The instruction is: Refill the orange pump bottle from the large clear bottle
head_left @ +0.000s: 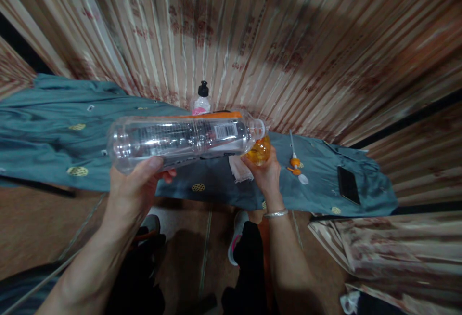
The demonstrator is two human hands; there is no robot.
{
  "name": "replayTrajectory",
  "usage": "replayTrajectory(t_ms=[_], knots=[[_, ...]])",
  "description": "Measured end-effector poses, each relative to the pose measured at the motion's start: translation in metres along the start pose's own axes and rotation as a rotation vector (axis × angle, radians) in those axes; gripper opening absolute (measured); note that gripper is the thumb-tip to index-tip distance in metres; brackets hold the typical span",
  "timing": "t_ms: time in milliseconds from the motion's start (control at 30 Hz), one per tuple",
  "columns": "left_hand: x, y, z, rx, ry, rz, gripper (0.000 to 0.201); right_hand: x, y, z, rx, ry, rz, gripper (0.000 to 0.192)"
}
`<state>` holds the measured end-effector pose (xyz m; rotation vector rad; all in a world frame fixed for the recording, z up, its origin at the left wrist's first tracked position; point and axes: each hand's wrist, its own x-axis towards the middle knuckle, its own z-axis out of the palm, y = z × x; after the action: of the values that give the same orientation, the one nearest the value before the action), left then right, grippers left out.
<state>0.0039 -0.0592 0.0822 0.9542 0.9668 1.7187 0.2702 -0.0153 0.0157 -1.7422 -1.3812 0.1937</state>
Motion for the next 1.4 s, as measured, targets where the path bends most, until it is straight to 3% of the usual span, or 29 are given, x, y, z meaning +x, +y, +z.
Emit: replayTrajectory(t_ms=[1400], knots=[[-0.0024,0.0061,0.0042,0.002,0.004,0.015,0.011,0.0,0.0037,0.0,0.015,0.021,-0.032,0.076]])
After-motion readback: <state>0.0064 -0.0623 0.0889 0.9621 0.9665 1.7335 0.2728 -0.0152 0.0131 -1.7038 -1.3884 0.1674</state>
